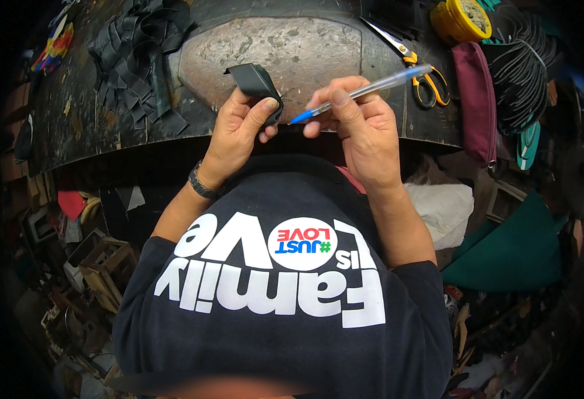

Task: The person uses shears to cut a black rubber strap into multiple small pieces on a workbench. They then reach under the table to retrieve a pouch, open it, and take out a pen. The person marks a piece of the cut rubber with the pen.

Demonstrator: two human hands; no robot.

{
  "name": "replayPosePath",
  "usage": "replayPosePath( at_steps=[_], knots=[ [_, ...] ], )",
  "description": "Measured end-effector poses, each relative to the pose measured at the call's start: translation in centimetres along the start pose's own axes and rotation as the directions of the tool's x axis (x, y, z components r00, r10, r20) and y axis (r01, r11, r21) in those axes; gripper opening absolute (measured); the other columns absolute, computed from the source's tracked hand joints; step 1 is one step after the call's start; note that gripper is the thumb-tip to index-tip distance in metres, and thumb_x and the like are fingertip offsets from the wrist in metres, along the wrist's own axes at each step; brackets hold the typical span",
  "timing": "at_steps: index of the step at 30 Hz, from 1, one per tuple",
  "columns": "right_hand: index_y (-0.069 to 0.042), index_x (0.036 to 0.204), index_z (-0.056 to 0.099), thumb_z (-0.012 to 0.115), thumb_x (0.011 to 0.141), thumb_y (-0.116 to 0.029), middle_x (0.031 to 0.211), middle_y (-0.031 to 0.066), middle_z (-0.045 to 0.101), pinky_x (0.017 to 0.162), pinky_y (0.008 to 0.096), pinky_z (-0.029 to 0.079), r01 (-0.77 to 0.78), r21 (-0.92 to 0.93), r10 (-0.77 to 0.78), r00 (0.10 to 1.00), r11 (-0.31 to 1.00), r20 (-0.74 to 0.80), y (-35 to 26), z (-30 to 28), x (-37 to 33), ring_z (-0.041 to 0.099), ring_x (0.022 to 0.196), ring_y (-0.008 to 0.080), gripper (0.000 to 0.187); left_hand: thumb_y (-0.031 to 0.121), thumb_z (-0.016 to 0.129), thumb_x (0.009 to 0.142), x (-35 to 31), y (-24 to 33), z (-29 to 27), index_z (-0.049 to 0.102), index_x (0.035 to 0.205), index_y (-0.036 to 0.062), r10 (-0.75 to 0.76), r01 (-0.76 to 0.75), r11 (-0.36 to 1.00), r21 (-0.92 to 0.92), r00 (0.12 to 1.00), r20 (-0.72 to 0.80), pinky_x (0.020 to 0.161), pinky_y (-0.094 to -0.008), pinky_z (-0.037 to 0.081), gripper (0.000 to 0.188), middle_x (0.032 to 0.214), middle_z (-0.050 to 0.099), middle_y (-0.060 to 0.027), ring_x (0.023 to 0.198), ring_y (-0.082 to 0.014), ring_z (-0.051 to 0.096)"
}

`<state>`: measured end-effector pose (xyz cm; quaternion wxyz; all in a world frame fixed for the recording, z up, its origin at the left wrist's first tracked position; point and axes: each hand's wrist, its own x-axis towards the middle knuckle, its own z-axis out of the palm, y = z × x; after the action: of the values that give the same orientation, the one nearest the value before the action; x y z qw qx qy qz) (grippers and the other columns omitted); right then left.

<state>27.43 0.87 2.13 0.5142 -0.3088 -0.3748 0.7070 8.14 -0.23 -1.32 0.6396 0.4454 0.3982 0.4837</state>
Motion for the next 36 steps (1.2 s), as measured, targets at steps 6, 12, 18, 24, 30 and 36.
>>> replayPosePath(
  at_steps=[6,12,18,24,30,36],
  knots=[
    [-0.002,0.098,0.057,0.058,0.096,-0.023,0.084,0.0117,0.064,0.060,0.0243,0.052,0.052,-0.021,-0.053,0.997,0.998,-0.060,0.7,-0.2,0.4,0.064,0.065,0.0164,0.021,0.020,0.056,0.098,-0.1,0.0,0.4,0.057,0.107,0.0080,-0.029,0.030,0.999,-0.019,0.998,0.053,0.052,-0.0140,0.040,0.015,0.078,0.057,0.0042,0.060,-0.0005,0.051],
    [-0.002,0.097,0.058,0.060,0.095,-0.022,0.084,0.0107,0.065,0.058,0.0240,0.052,0.031,-0.049,-0.034,0.997,0.998,-0.065,1.3,0.2,0.6,0.064,0.062,0.0164,0.021,0.017,0.054,0.098,-0.2,-0.1,0.3,0.055,0.109,0.0076,-0.047,0.047,0.999,-0.002,0.996,0.080,0.051,-0.0142,0.038,0.014,0.082,0.056,0.0034,0.061,-0.0007,0.049],
    [-0.002,0.095,0.058,0.062,0.094,-0.021,0.085,0.0106,0.065,0.057,0.0235,0.052,0.037,-0.011,-0.037,0.996,0.999,-0.084,1.5,0.3,0.5,0.064,0.062,0.0158,0.020,0.020,0.055,0.098,-0.1,-0.1,0.4,0.056,0.107,0.0076,-0.044,0.045,0.999,-0.020,0.997,0.062,0.050,-0.0136,0.038,0.016,0.078,0.056,0.0048,0.060,0.0004,0.049],
    [-0.002,0.094,0.058,0.061,0.095,-0.022,0.079,0.0087,0.062,0.050,0.0214,0.046,-0.041,-0.049,0.035,0.993,0.998,-0.114,2.4,0.5,0.2,0.057,0.056,0.0120,0.020,0.017,0.054,0.098,-0.2,0.1,0.5,0.055,0.109,0.0067,-0.038,0.039,0.999,-0.005,0.994,0.102,0.055,-0.0143,0.041,0.015,0.083,0.059,0.0034,0.065,-0.0001,0.051],
    [-0.005,0.093,0.056,0.052,0.099,-0.026,0.068,0.0032,0.057,0.044,0.0192,0.034,-0.277,0.120,0.281,0.959,0.953,-0.024,2.3,0.4,0.8,0.043,0.047,0.0066,0.022,0.012,0.053,0.097,0.0,1.1,0.3,0.052,0.108,0.0033,0.007,-0.020,0.992,0.124,0.994,0.105,0.058,-0.0199,0.047,0.014,0.085,0.063,-0.0009,0.065,-0.0037,0.055],
    [-0.008,0.088,0.053,0.047,0.101,-0.031,0.064,0.0020,0.052,0.044,0.0190,0.030,-0.365,0.194,0.358,0.931,0.911,0.071,0.3,-0.1,1.7,0.037,0.044,0.0042,0.027,0.014,0.055,0.096,1.3,2.8,-0.4,0.053,0.098,0.0016,0.150,-0.227,0.929,0.290,0.953,0.265,0.055,-0.0271,0.047,0.013,0.071,0.062,-0.0076,0.058,-0.0112,0.058]
  ],
)
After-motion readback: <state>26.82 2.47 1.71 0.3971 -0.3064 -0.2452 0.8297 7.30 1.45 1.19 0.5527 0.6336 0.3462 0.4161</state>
